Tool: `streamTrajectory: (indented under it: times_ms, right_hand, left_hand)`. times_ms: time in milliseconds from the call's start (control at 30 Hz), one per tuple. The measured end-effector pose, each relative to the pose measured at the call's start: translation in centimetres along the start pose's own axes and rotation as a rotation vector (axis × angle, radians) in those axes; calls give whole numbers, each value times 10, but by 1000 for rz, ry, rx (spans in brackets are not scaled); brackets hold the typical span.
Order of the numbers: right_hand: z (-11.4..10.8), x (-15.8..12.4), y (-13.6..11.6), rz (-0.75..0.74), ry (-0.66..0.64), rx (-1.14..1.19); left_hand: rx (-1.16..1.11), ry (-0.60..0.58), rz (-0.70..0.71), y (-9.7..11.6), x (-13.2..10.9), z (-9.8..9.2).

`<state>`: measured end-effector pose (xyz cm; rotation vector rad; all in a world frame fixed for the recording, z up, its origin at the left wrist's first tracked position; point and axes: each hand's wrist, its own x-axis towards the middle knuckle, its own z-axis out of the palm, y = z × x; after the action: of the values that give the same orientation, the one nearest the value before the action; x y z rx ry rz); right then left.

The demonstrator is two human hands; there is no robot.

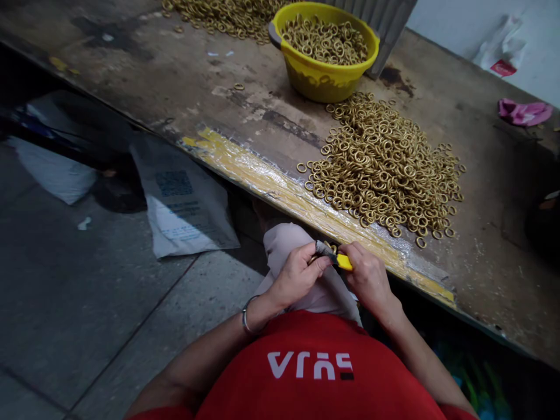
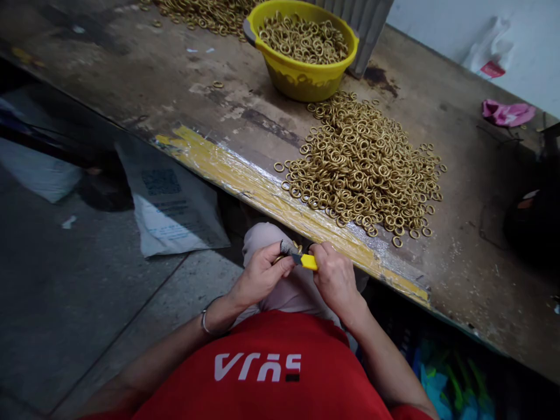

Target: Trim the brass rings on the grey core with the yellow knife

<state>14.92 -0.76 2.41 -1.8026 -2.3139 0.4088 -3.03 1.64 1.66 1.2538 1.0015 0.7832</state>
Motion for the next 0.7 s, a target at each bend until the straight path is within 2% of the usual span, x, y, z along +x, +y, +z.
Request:
streamTrajectory:
  times_ms: [100,200,267,400,567,700]
  right_hand:
    - [-3,10,8,129,-49,-153]
    - [-11,22,22,303,-24,-247]
    - [-16,29,27,253,35,-204]
    - [-12,53,23,130,69,-185]
    - [3,91,13,182,66,-298]
    - [6,102,13,211,29,-314]
  left_hand:
    - [48,-31,91,14,-6,0]
    - [-18,-215,153,24,-13,1]
    - [-120,-247,82,23,-14,1]
    - [-404,-167,-123,4,-6,2]
    - [-604,-79,-240,-8,0,0]
    - [-770,-147,-321,-9,1,-8]
